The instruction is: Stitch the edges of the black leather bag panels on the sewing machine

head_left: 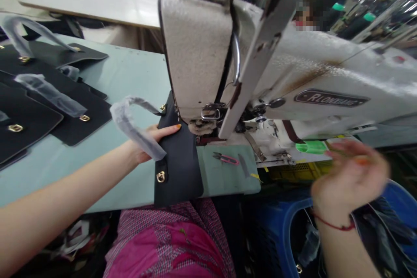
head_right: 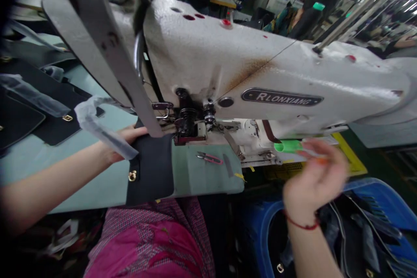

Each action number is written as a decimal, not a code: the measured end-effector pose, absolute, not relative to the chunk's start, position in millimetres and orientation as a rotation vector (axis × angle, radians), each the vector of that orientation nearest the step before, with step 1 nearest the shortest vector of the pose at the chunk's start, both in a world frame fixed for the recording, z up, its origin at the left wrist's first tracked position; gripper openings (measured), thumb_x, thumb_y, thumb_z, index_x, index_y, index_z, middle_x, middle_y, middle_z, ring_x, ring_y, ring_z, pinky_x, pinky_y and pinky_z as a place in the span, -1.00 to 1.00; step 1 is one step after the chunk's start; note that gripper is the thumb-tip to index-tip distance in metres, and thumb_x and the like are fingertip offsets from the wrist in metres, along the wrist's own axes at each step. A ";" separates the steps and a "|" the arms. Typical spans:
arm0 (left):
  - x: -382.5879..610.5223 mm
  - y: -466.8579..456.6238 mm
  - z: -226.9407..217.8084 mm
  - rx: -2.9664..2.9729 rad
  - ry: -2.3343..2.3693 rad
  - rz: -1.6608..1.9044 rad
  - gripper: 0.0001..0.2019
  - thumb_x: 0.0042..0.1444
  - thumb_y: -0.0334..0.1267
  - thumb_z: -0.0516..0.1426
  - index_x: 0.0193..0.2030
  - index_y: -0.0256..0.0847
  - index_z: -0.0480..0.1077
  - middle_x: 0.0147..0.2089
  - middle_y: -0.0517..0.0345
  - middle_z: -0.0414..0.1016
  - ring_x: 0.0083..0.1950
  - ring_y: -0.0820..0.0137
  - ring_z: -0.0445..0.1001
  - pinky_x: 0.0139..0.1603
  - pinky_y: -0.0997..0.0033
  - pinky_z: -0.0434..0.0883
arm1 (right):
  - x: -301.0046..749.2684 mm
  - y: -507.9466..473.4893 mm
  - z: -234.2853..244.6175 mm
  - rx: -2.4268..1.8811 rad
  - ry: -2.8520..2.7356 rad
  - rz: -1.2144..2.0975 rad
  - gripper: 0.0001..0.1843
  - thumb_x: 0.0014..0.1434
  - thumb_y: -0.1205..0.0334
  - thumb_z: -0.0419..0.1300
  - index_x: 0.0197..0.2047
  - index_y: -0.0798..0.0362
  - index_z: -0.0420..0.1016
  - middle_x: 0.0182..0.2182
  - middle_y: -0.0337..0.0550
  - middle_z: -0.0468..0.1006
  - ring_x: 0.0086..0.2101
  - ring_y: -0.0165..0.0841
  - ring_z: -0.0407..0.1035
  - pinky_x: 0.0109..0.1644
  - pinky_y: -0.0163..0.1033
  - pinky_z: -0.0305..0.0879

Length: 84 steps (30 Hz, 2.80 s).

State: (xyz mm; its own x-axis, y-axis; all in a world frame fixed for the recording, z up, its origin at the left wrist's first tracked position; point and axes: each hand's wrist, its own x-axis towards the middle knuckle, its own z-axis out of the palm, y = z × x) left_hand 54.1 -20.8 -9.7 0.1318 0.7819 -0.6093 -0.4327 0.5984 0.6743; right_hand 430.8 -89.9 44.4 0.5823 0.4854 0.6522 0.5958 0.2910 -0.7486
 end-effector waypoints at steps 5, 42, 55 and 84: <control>56.9 -35.3 -20.1 0.315 1.104 0.869 -0.78 0.08 -0.39 0.26 -0.12 -0.41 0.54 -0.30 -0.14 0.66 -0.39 0.19 0.65 -0.29 0.24 0.64 | 302.9 -108.7 -5.1 -1.301 -1.462 1.351 -0.59 0.29 -0.13 0.13 -0.06 0.00 0.55 -0.16 0.00 0.61 -0.27 -0.24 0.52 -0.39 -0.25 0.41; 47.7 -17.5 -24.3 0.394 0.968 0.805 -0.60 0.10 -0.50 0.20 0.11 -0.47 0.46 -0.30 -0.17 0.66 -0.37 0.25 0.63 -0.20 0.26 0.59 | 239.3 -67.9 -35.4 -1.290 -1.436 1.374 -0.51 0.25 -0.09 0.12 -0.56 0.07 0.20 -0.55 -0.31 0.04 -0.49 -0.47 -0.06 -0.44 -0.31 -0.10; 48.4 -20.8 -21.7 0.400 1.027 0.892 -0.63 -0.03 -0.52 0.29 -0.02 -0.35 0.56 -0.18 -0.23 0.65 -0.33 0.12 0.66 -0.21 0.20 0.62 | 240.6 -72.0 -22.5 -1.447 -1.662 1.123 -0.55 0.34 -0.03 0.04 -0.46 0.09 0.39 -0.54 -0.26 0.35 -0.46 -0.43 0.20 -0.38 -0.32 0.00; 143.5 -97.1 -15.2 -0.128 0.978 1.389 -0.78 0.20 -0.55 0.09 -0.12 -0.36 0.54 -0.28 0.04 0.66 -0.37 0.43 0.61 -0.25 0.53 0.59 | 290.1 -34.6 25.2 -1.534 -2.188 0.763 -0.63 0.26 0.13 0.21 -0.54 0.09 0.52 -0.58 -0.21 0.46 -0.52 -0.43 0.25 -0.42 -0.27 -0.07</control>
